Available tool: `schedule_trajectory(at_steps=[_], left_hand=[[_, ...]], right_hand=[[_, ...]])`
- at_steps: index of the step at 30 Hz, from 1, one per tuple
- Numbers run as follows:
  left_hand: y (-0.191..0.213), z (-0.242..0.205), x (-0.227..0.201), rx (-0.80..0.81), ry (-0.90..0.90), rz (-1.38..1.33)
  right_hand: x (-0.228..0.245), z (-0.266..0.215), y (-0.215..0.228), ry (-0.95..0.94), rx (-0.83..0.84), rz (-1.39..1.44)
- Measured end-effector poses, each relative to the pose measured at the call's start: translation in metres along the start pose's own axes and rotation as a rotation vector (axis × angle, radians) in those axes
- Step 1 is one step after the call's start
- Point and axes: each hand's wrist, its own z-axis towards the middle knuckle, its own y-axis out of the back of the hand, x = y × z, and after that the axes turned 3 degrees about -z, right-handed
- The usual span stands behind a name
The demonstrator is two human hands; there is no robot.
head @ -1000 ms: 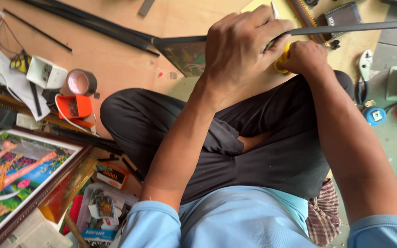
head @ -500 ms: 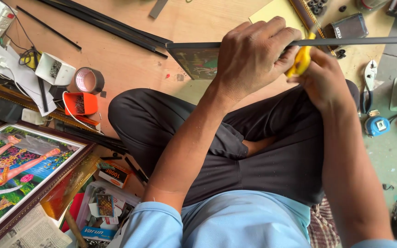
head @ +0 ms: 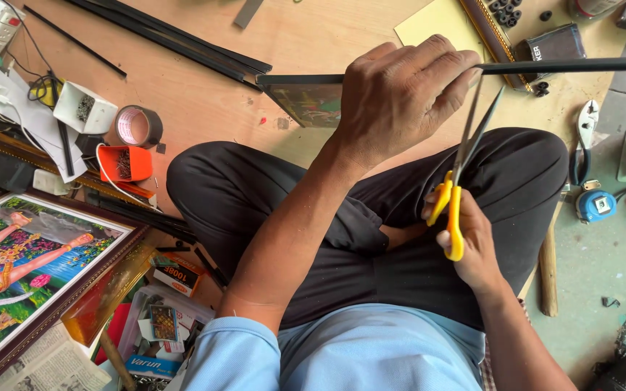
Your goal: The recorder is assembling a picture frame by cleaning the glass and picture, and then attaching the frame border material.
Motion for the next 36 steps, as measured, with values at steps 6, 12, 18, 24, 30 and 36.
schedule_trajectory(at_steps=[6,12,18,24,30,36], left_hand=[[0.001,-0.005,-0.003,-0.033,0.003,-0.004],[0.006,-0.005,-0.01,-0.009,0.023,0.0],[0.007,-0.005,-0.011,0.004,0.025,-0.029],[0.003,-0.005,-0.007,0.012,0.008,0.002],[-0.001,-0.003,-0.004,-0.026,0.0,-0.03],[-0.001,-0.003,-0.002,-0.031,-0.004,-0.03]], right_hand=[[0.013,0.019,0.004,0.036,0.074,-0.138],[0.043,0.044,0.022,0.075,0.061,-0.307],[0.057,0.048,0.029,0.087,0.084,-0.436],[0.064,0.049,0.029,0.096,0.104,-0.458],[0.057,0.046,0.033,0.102,0.072,-0.545],[0.051,0.044,0.03,0.132,0.067,-0.513]])
